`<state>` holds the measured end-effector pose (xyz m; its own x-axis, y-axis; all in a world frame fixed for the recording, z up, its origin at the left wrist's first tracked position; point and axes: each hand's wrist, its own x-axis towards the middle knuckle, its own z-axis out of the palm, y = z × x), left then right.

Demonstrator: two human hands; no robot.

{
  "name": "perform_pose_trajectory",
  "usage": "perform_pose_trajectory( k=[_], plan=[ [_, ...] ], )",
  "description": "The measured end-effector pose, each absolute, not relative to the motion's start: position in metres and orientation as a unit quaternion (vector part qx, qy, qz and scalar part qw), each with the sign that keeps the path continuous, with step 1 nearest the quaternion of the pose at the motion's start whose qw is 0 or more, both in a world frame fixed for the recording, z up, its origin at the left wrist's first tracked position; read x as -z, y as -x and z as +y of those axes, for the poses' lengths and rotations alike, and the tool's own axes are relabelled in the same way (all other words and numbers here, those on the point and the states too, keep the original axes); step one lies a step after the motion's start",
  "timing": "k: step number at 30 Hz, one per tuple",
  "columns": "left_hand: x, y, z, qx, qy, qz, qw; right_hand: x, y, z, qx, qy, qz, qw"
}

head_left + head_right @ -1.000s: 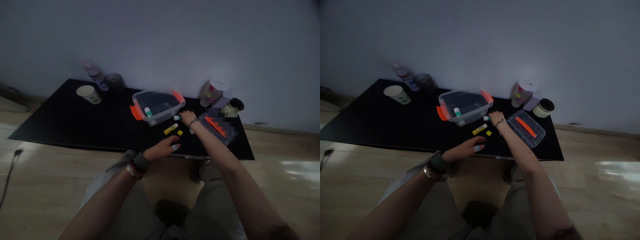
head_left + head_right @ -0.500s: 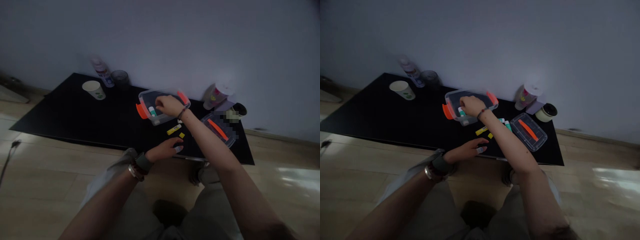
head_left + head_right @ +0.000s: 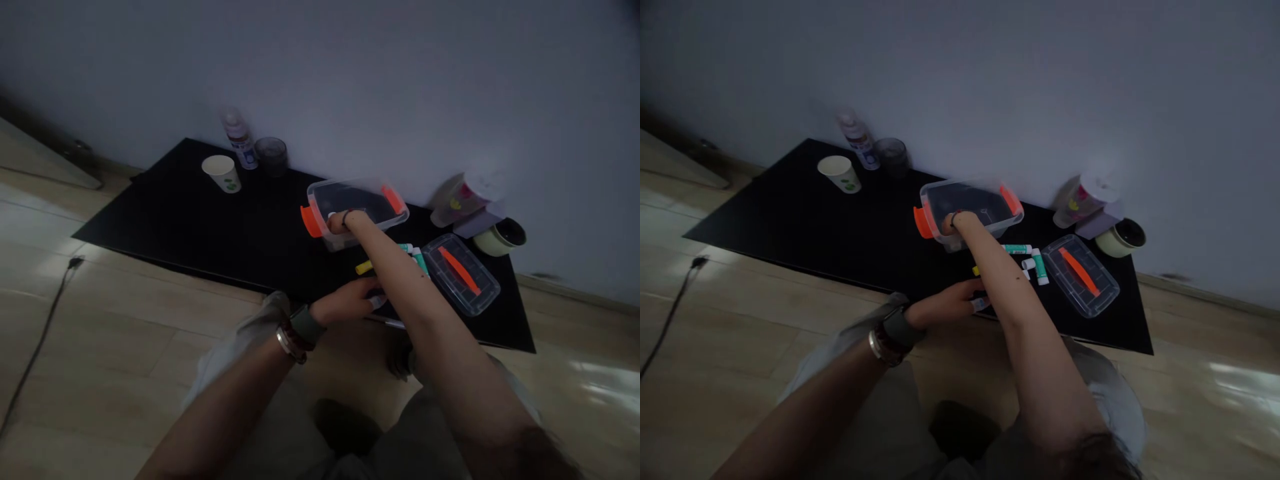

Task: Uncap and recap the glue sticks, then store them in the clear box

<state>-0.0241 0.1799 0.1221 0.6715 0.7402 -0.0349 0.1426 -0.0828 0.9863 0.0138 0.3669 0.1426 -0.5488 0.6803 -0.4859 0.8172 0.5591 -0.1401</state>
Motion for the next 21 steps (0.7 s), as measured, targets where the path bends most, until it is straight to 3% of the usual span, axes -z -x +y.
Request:
perform_pose_trajectory(
  k=[2, 4, 8, 10, 16, 21],
  plan=[
    [-0.118, 0.024, 0.179, -0.255, -0.669, 0.359, 0.598, -0.153, -0.023, 0.367, 0.174, -0.454, 0.852, 0.192],
    [-0.112, 0.023, 0.180, -0.270, -0.636, 0.403, 0.600, -0.170, -0.042, 0.362, 0.163, -0.472, 0.857, 0.131],
    [-0.110, 0.019, 0.189, -0.340, -0.508, 0.465, 0.640, -0.198, -0.096, 0.317, 0.147, -0.458, 0.864, -0.149],
    [-0.117, 0.014, 0.193, -0.375, -0.411, 0.474, 0.682, -0.195, -0.119, 0.276, 0.166, -0.439, 0.852, -0.233],
    [-0.132, -0.004, 0.174, -0.303, -0.211, 0.412, 0.833, -0.138, -0.151, 0.165, 0.290, -0.456, 0.800, -0.260],
    [-0.120, -0.011, 0.160, -0.317, -0.339, 0.424, 0.778, -0.140, -0.180, 0.157, 0.310, -0.516, 0.742, -0.295]
  ],
)
